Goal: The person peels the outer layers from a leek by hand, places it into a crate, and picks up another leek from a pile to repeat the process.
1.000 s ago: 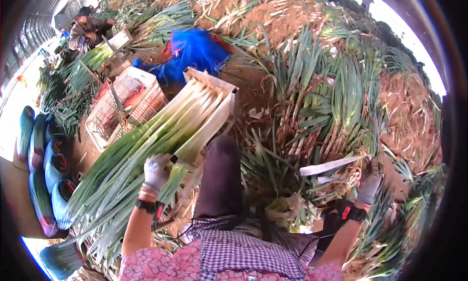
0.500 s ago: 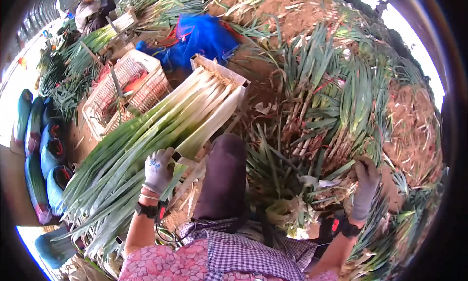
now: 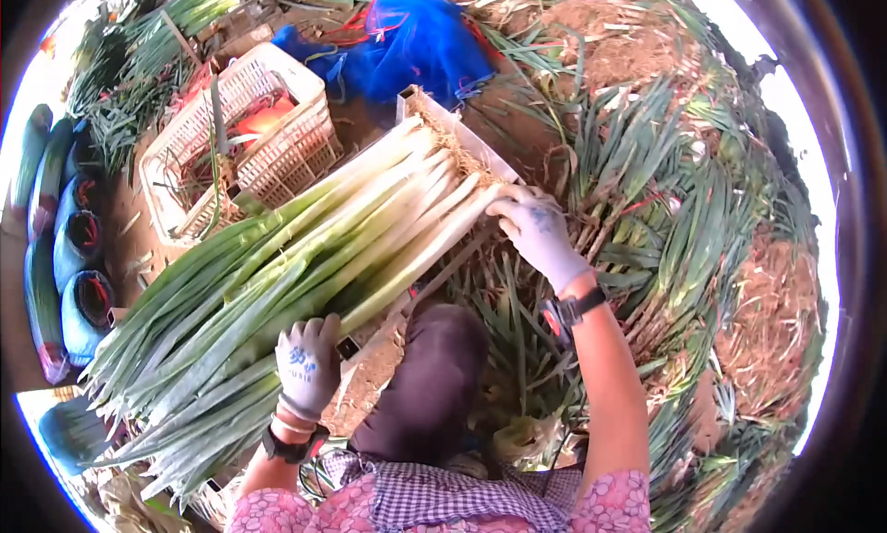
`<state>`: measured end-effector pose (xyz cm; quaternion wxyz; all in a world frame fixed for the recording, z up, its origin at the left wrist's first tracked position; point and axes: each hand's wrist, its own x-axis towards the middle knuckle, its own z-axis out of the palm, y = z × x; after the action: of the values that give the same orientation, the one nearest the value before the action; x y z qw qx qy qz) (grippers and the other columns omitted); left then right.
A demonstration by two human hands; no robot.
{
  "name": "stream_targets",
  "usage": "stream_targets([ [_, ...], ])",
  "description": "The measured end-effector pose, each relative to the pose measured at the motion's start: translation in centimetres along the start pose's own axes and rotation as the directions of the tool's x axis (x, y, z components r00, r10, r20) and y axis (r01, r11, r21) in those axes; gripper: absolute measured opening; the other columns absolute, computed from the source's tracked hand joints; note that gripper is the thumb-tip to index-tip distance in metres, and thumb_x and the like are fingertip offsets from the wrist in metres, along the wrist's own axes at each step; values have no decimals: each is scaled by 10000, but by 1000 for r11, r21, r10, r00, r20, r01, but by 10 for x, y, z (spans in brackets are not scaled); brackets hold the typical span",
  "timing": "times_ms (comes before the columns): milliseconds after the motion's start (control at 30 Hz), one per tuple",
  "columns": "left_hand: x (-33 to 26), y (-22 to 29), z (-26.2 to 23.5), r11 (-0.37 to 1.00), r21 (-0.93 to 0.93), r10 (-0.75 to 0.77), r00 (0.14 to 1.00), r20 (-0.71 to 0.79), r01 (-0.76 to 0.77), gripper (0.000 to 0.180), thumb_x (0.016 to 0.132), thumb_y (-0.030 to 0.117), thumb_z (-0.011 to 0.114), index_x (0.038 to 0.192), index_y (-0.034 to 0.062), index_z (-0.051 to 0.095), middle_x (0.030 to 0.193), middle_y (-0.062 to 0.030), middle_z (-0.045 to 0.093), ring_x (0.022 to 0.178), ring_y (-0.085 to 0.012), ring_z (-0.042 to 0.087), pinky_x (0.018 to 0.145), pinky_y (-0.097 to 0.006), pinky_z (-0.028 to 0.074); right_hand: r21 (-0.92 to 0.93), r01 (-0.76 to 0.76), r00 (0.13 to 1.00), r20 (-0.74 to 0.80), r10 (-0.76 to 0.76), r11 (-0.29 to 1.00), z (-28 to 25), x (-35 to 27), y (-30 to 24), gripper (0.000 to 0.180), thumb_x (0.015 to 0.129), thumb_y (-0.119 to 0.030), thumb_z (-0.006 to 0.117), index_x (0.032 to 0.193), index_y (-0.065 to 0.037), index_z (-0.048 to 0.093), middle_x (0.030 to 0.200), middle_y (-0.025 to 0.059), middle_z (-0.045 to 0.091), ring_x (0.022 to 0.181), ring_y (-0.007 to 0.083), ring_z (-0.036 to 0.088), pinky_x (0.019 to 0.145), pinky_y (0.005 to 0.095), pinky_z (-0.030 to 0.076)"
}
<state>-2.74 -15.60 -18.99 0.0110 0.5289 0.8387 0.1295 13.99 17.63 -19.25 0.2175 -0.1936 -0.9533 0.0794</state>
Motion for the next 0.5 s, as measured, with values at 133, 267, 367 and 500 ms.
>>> stream_targets([
  [133, 3, 2, -2, 998, -48, -33, 999, 16, 34, 349, 687, 57, 562, 1033, 97, 559, 849, -78, 535, 809, -294, 518, 697, -425, 386, -54, 81, 958, 281, -63, 995, 26, 36, 14, 176, 733, -132, 662, 906, -152, 686, 1047, 51, 615, 999, 278, 567, 887, 416, 437],
  [267, 6, 0, -4, 996, -61, -63, 996, 63, 67, 334, 707, 81, 562, 1041, 93, 566, 873, -77, 548, 824, -295, 524, 708, -420, 388, -86, 205, 918, 361, -161, 975, 48, 53, 27, 160, 712, -162, 662, 871, -166, 688, 959, 0, 619, 944, 225, 588, 816, 403, 453],
  [367, 9, -1, -4, 995, -63, -75, 992, 103, 82, 345, 716, 97, 571, 1061, 85, 564, 876, -83, 553, 826, -298, 529, 710, -425, 389, -81, 231, 887, 427, -176, 969, 53, 58, 32, 148, 716, -179, 662, 861, -170, 687, 936, 2, 616, 915, 227, 594, 804, 397, 454],
  [500, 14, -1, -5, 992, -86, -86, 988, 132, 97, 348, 721, 112, 592, 1067, 81, 568, 874, -86, 555, 819, -301, 533, 716, -429, 392, 25, 133, 912, 389, -132, 991, 61, 59, 42, 129, 751, -173, 648, 868, -132, 686, 908, 24, 654, 847, 273, 620, 755, 392, 484],
])
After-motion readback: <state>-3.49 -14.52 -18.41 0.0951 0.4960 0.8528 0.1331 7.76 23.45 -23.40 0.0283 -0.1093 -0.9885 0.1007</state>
